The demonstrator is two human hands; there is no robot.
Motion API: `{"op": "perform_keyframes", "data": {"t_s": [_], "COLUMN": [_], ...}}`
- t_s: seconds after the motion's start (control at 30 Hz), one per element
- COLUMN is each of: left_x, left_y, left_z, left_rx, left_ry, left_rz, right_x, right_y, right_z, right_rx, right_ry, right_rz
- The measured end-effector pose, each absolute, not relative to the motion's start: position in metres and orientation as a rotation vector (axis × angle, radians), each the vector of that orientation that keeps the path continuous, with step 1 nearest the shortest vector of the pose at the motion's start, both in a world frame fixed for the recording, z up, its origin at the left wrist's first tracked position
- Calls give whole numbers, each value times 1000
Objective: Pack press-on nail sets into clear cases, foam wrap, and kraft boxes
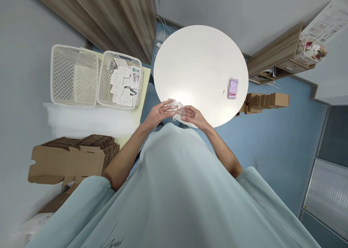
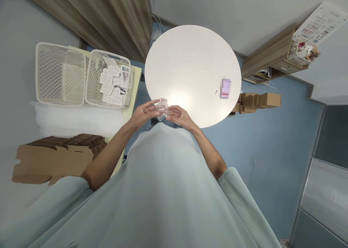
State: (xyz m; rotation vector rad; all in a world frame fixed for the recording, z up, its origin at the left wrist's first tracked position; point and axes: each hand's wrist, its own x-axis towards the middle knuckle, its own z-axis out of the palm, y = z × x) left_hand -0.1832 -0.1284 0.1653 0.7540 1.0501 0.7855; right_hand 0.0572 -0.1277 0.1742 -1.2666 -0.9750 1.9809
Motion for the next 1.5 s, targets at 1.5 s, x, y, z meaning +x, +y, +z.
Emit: {"op": "perform_keyframes", "data": {"t_s": [1.5], "left_x": [-261], "left_y": [-205], "left_z": [140], "left_rx": [300], "left_ry": [1521], "left_rz": [1055], "right_x": [-14], "right_y": [-37], "right_z": [-1], "right_rx": [-2004], "right_ry": [-2448], "right_rz": [1074]}}
